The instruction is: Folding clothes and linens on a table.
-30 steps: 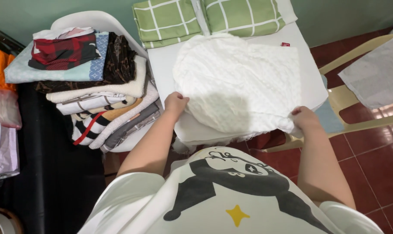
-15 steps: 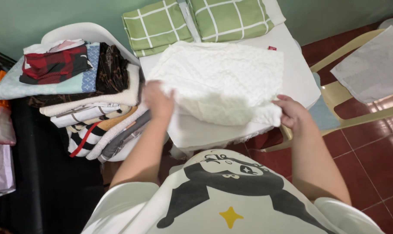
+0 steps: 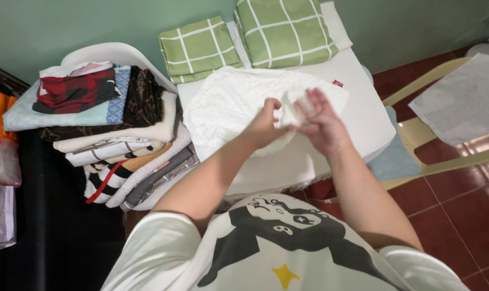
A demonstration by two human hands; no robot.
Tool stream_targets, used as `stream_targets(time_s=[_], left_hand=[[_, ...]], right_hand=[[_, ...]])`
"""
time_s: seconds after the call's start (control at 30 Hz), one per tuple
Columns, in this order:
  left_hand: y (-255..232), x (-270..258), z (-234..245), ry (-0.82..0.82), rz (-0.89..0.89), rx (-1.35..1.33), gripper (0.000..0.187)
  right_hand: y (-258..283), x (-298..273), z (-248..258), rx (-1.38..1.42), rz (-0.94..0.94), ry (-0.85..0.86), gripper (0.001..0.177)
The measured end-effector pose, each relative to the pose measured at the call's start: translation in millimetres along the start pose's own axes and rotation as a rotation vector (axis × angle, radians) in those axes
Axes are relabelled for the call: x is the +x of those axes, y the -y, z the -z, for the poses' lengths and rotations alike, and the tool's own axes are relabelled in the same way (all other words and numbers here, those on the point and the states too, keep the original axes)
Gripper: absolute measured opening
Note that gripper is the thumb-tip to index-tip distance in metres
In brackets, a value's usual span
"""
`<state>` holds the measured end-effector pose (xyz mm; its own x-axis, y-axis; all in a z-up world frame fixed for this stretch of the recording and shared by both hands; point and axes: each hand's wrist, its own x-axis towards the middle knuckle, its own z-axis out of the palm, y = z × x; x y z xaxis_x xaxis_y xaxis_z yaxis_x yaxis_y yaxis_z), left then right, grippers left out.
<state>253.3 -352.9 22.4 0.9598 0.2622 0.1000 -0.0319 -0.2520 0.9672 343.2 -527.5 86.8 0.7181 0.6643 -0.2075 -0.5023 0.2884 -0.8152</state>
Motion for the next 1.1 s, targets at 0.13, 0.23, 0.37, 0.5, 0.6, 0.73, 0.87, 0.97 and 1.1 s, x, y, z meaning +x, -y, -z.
stream_targets(time_s=[0.13, 0.23, 0.37, 0.5, 0.6, 0.73, 0.87, 0.97, 1.1], left_hand=[[30, -15, -20, -0.014, 0.01, 0.18, 0.096], [55, -24, -30, 0.075, 0.334, 0.266, 0.088], [39, -37, -27, 0.09, 0.262, 0.449, 0.084], [24, -36, -18, -0.063, 0.308, 0.408, 0.084], [65, -22, -12, -0.197, 0.268, 0.412, 0.062], [97, 1, -3, -0.175, 0.032, 0.605, 0.031], [38, 2, -3, -0.272, 0.157, 0.322, 0.035], [-1, 8, 9, -0.188, 0.141, 0.05, 0.043], [-78, 17, 46, 0.033, -0.063, -0.466, 0.042]], right_hand=[[-55, 33, 37, -0.456, -0.059, 0.131, 0.071], [-77, 47, 47, -1.251, -0.005, -0.09, 0.069], [-115, 62, 77, -1.499, -0.127, -0.092, 0.056], [-114, 61, 57, -0.995, 0.168, 0.025, 0.016], [-80, 39, 19, -0.592, 0.133, 0.193, 0.014], [-97, 48, 43, -0.885, 0.349, -0.064, 0.01], [-95, 36, 45, -0.858, -0.405, -0.223, 0.015], [-105, 41, 57, -0.417, -0.476, -0.259, 0.027], [-112, 71, 106, 0.106, -0.292, -0.319, 0.056]])
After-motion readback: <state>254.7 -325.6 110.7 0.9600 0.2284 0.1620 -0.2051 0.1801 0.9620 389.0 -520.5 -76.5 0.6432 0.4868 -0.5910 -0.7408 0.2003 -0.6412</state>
